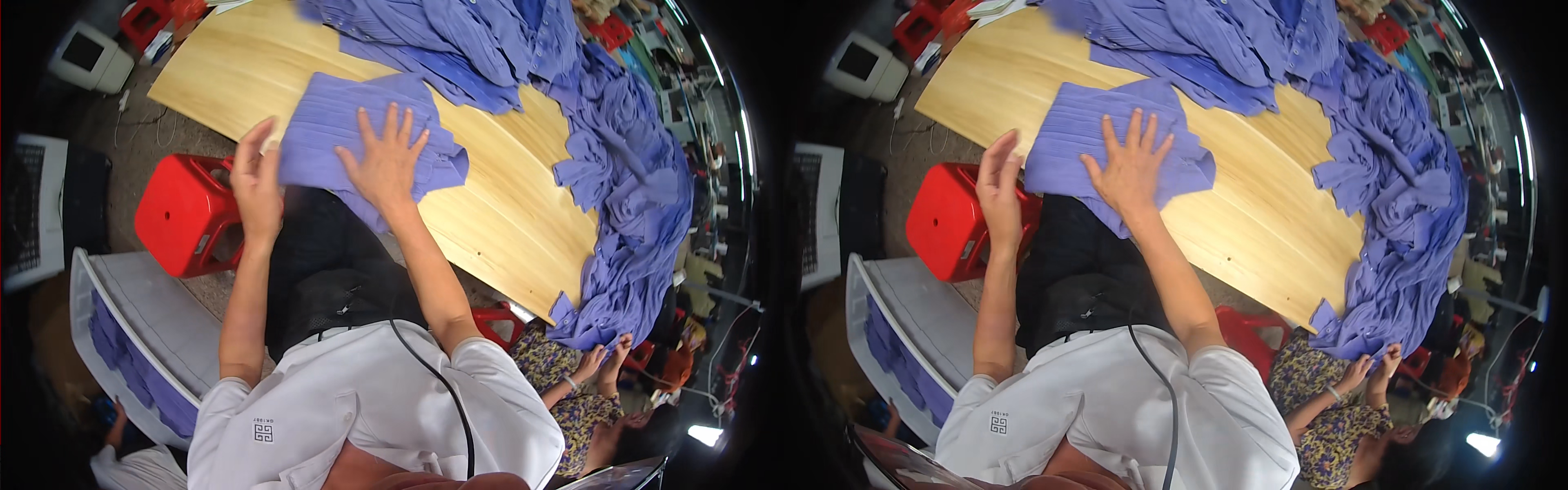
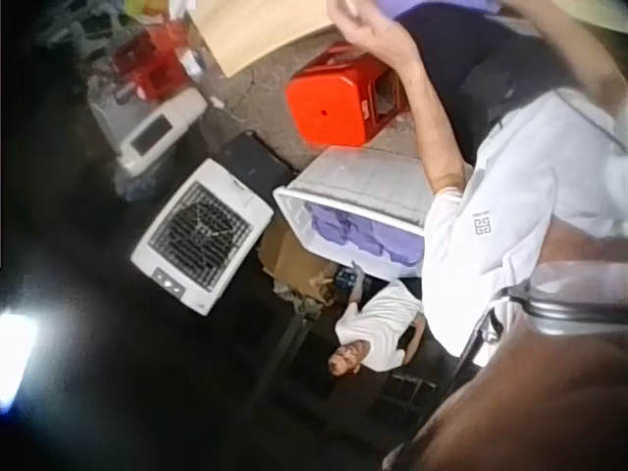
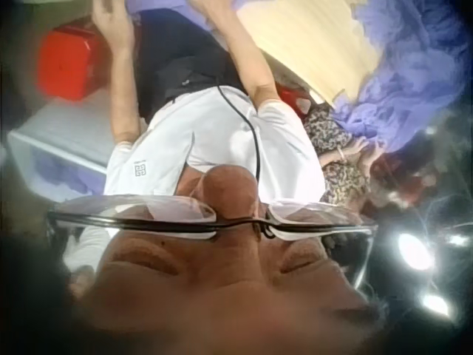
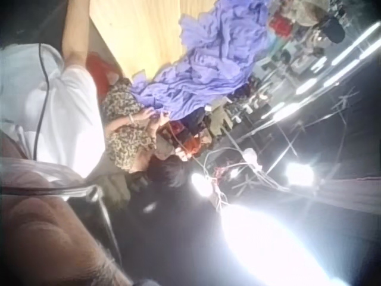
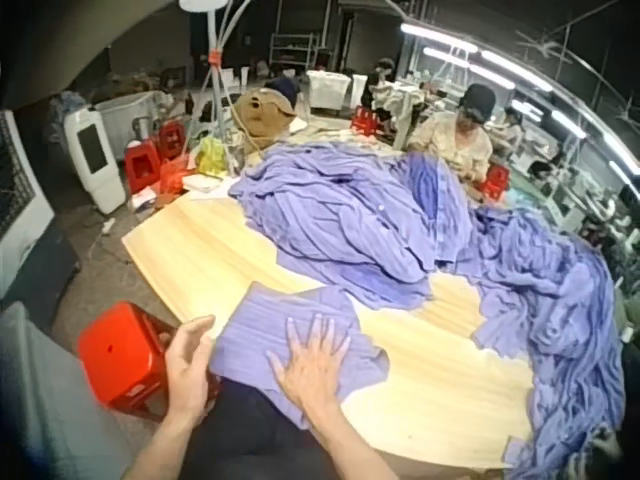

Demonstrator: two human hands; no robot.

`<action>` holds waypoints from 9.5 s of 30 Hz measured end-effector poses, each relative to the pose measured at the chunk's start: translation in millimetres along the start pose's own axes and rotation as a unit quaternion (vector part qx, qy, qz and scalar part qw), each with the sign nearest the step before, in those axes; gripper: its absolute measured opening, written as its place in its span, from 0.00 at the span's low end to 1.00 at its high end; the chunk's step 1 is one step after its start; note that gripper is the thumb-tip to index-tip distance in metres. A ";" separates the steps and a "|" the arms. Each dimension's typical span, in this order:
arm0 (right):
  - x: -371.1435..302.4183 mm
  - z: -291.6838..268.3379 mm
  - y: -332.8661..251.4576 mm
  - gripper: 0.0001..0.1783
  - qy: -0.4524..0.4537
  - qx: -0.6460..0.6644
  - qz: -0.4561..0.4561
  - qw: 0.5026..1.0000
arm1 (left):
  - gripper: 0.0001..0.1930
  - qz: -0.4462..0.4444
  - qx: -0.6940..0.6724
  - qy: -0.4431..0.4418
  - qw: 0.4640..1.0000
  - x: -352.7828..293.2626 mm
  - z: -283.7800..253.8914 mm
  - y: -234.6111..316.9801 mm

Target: Folding and inspecting purple garments at a workshop table.

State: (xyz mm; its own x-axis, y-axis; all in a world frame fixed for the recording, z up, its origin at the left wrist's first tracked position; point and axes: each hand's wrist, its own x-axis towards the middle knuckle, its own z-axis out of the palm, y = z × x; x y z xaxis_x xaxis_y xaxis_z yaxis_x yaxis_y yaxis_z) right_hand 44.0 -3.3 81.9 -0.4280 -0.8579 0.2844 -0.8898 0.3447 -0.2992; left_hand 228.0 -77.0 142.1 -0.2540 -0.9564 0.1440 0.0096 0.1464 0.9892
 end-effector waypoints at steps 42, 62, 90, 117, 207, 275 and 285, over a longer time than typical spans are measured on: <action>-65.4 -45.5 116.7 0.09 0.086 0.222 0.215 0.947 | 0.19 0.311 0.317 -0.302 0.844 13.6 139.0 -51.3; -66.4 -61.5 113.6 0.13 0.023 0.229 0.231 0.945 | 0.22 0.303 0.343 -0.334 0.824 12.5 138.9 -54.0; -30.6 -56.0 101.3 0.12 0.013 0.131 0.231 0.964 | 0.29 0.282 0.373 -0.351 0.811 15.0 137.2 -51.6; 12.6 -3.0 72.0 0.39 -0.076 -0.060 -0.021 0.995 | 0.39 0.256 0.359 -0.068 0.895 24.2 57.9 -118.7; 184.1 144.8 -149.6 0.38 -0.055 0.077 -0.262 0.960 | 0.35 0.127 0.493 0.104 0.854 97.7 -112.9 -100.4; -50.5 10.0 -2.7 0.42 -0.148 -0.162 -0.211 0.953 | 0.67 0.123 0.560 -0.032 0.819 236.9 -118.3 -129.9; -33.9 23.8 1.7 0.44 -0.129 -0.186 -0.258 0.939 | 0.57 0.189 0.396 0.132 0.889 144.5 -186.0 -123.2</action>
State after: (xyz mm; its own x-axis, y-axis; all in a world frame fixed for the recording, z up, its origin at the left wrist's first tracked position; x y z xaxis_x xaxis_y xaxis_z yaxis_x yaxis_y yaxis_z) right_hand 60.8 17.3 50.1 0.0850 -0.9947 0.0586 -0.9825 -0.0739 0.1708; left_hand 369.9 -280.3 46.3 -0.1412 -0.8122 0.5660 -0.6644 0.5016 0.5540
